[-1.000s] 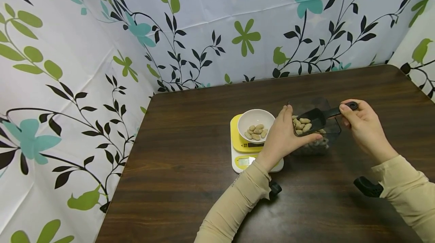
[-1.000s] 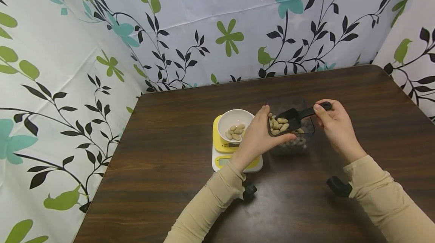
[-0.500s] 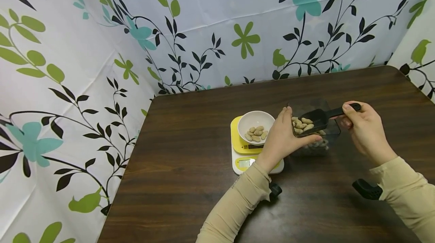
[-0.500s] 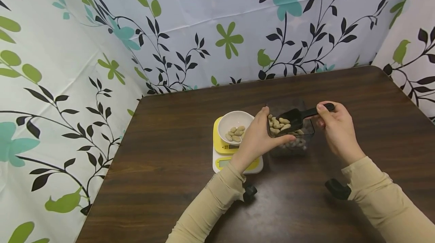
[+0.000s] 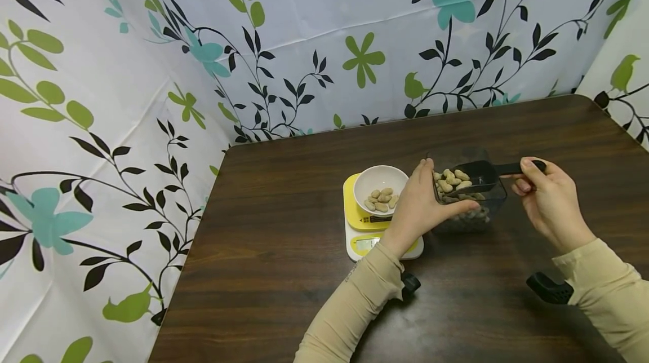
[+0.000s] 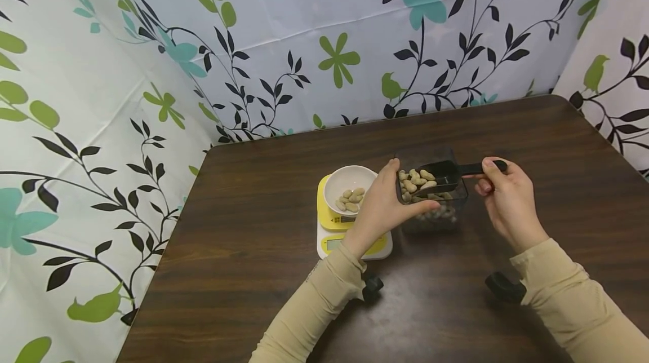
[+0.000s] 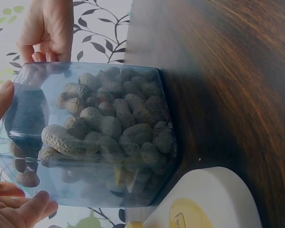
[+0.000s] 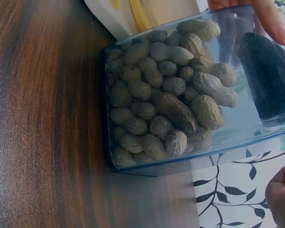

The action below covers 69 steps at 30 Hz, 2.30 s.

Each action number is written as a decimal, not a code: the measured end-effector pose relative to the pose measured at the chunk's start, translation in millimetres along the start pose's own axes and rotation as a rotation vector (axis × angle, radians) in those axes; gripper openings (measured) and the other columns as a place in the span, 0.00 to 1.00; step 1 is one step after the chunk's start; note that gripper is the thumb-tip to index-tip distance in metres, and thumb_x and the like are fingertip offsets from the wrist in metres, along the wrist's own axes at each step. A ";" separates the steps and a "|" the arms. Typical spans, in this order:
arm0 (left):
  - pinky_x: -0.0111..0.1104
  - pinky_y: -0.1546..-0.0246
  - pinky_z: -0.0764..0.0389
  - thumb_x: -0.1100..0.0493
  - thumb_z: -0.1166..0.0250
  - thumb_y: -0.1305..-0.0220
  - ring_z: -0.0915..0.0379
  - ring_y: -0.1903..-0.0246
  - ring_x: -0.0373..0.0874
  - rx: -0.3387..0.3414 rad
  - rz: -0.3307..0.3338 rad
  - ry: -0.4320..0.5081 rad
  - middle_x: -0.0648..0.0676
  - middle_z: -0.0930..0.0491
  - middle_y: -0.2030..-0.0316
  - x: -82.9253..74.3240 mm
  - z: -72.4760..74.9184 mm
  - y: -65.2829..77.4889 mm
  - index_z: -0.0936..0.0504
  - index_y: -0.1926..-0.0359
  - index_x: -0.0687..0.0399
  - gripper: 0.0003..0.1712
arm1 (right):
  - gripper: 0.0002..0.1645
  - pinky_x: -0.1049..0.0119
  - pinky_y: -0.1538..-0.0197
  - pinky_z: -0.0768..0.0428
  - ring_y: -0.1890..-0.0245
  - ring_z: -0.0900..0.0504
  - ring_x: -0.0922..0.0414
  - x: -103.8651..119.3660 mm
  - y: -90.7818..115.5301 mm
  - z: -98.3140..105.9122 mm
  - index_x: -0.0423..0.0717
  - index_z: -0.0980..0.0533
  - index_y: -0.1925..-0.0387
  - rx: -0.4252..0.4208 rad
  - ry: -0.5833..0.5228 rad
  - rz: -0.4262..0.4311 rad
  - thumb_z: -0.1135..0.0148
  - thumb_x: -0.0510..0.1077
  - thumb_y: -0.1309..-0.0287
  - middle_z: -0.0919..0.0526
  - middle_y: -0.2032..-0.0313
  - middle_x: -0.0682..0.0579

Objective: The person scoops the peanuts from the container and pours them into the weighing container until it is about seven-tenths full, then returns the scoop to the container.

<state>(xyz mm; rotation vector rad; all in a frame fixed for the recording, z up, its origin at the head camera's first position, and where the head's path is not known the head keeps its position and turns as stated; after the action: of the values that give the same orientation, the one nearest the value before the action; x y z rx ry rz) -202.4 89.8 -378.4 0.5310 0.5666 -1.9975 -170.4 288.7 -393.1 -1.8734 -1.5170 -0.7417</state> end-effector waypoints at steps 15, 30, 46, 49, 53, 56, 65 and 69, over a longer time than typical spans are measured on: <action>0.33 0.36 0.34 0.27 0.37 0.54 0.44 0.31 0.43 -0.002 -0.003 -0.007 0.55 0.44 0.30 -0.9 1.7 0.6 0.48 0.29 0.55 0.61 | 0.12 0.66 0.69 0.46 0.77 0.39 0.60 -2.3 -0.7 -14.5 0.36 0.40 0.57 0.083 0.209 0.046 0.49 0.39 0.36 0.34 0.75 0.53; 0.34 0.37 0.33 0.28 0.36 0.54 0.43 0.32 0.43 0.001 0.010 0.029 0.55 0.44 0.30 3.3 -0.9 4.3 0.50 0.28 0.53 0.61 | 0.05 0.65 0.69 0.45 0.78 0.43 0.56 -8.2 3.0 -9.1 0.36 0.31 0.63 0.062 -0.031 -0.036 0.51 0.36 0.35 0.24 0.74 0.48; 0.37 0.35 0.35 0.27 0.38 0.52 0.48 0.30 0.44 -0.020 0.025 0.021 0.52 0.49 0.28 8.8 12.5 5.3 0.54 0.27 0.48 0.60 | 0.04 0.66 0.71 0.45 0.79 0.44 0.57 1.1 -9.0 -23.2 0.39 0.34 0.61 0.019 -0.057 -0.027 0.51 0.36 0.36 0.28 0.74 0.49; 0.39 0.34 0.36 0.27 0.37 0.53 0.49 0.29 0.44 -0.037 0.022 0.015 0.51 0.50 0.28 10.4 21.7 4.0 0.54 0.27 0.47 0.60 | 0.04 0.66 0.71 0.47 0.78 0.45 0.57 5.0 -14.0 -31.2 0.39 0.34 0.61 0.015 -0.035 -0.012 0.49 0.36 0.37 0.30 0.74 0.50; 0.41 0.34 0.36 0.28 0.36 0.54 0.50 0.29 0.46 -0.069 0.010 0.015 0.52 0.52 0.27 15.9 35.5 2.4 0.55 0.27 0.46 0.61 | 0.06 0.66 0.71 0.47 0.78 0.44 0.58 8.6 -20.5 -44.6 0.38 0.33 0.61 0.034 -0.034 -0.018 0.48 0.36 0.38 0.28 0.72 0.49; 0.42 0.35 0.35 0.28 0.36 0.54 0.50 0.29 0.47 -0.094 0.016 -0.005 0.51 0.52 0.27 22.2 45.7 2.6 0.55 0.27 0.46 0.61 | 0.08 0.66 0.70 0.46 0.78 0.42 0.59 8.1 -24.2 -56.4 0.39 0.34 0.60 0.045 0.001 -0.029 0.46 0.38 0.38 0.29 0.71 0.50; 0.46 0.38 0.33 0.30 0.35 0.52 0.43 0.32 0.48 -0.222 0.048 -0.025 0.50 0.43 0.30 50.3 67.3 9.9 0.47 0.29 0.46 0.55 | 0.20 0.67 0.70 0.45 0.76 0.42 0.62 -11.3 -29.2 -83.9 0.42 0.39 0.57 0.053 0.184 -0.121 0.42 0.48 0.42 0.39 0.70 0.54; 0.46 0.41 0.30 0.30 0.34 0.54 0.40 0.35 0.47 -0.246 0.068 -0.011 0.51 0.40 0.33 67.4 67.6 17.5 0.44 0.30 0.45 0.54 | 0.15 0.67 0.71 0.45 0.77 0.42 0.62 -20.3 -30.6 -89.6 0.43 0.38 0.62 0.070 0.229 -0.160 0.44 0.48 0.39 0.38 0.71 0.55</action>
<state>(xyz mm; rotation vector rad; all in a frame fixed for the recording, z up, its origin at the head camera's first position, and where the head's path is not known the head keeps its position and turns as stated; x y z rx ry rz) -226.1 -3.6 -366.4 0.3834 0.7649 -1.8329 -208.4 213.2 -346.0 -1.5699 -1.5350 -0.9296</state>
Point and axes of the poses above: each hand's wrist, its own y-axis away from the middle knuckle, its own z-axis out of the back of the hand, x = y × z, the point moved 4 cm from there along -y, towards the middle knuckle
